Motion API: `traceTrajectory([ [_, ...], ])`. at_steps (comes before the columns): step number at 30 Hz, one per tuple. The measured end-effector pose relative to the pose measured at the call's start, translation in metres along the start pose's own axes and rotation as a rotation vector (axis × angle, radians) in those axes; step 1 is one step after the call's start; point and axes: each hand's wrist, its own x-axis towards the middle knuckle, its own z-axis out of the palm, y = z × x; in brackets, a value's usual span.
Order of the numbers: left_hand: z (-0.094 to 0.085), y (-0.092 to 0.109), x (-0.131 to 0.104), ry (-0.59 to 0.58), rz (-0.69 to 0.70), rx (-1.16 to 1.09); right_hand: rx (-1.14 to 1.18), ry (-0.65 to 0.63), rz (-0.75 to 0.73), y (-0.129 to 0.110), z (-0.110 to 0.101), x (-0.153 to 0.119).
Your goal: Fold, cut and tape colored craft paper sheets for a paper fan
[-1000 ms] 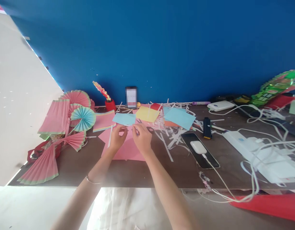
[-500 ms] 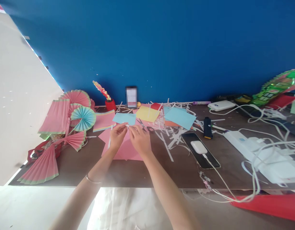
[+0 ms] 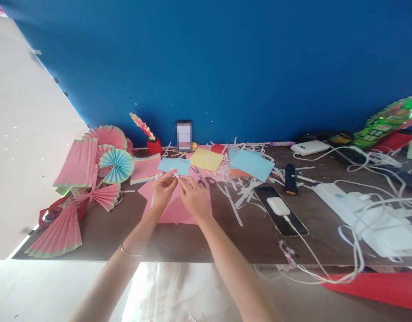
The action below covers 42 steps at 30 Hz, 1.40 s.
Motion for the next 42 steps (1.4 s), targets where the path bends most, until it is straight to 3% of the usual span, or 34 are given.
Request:
traceTrajectory([
  [15, -0.0045, 0.0102, 0.0002, -0.073, -0.013, 0.064, -0.061, -0.059, 0.006, 0.0005, 0.0002, -0.0022],
  [42, -0.0073, 0.0092, -0.0003, -0.168, 0.032, 0.108, -0.089, -0.118, 0.002, 0.0039, 0.0036, -0.0027],
])
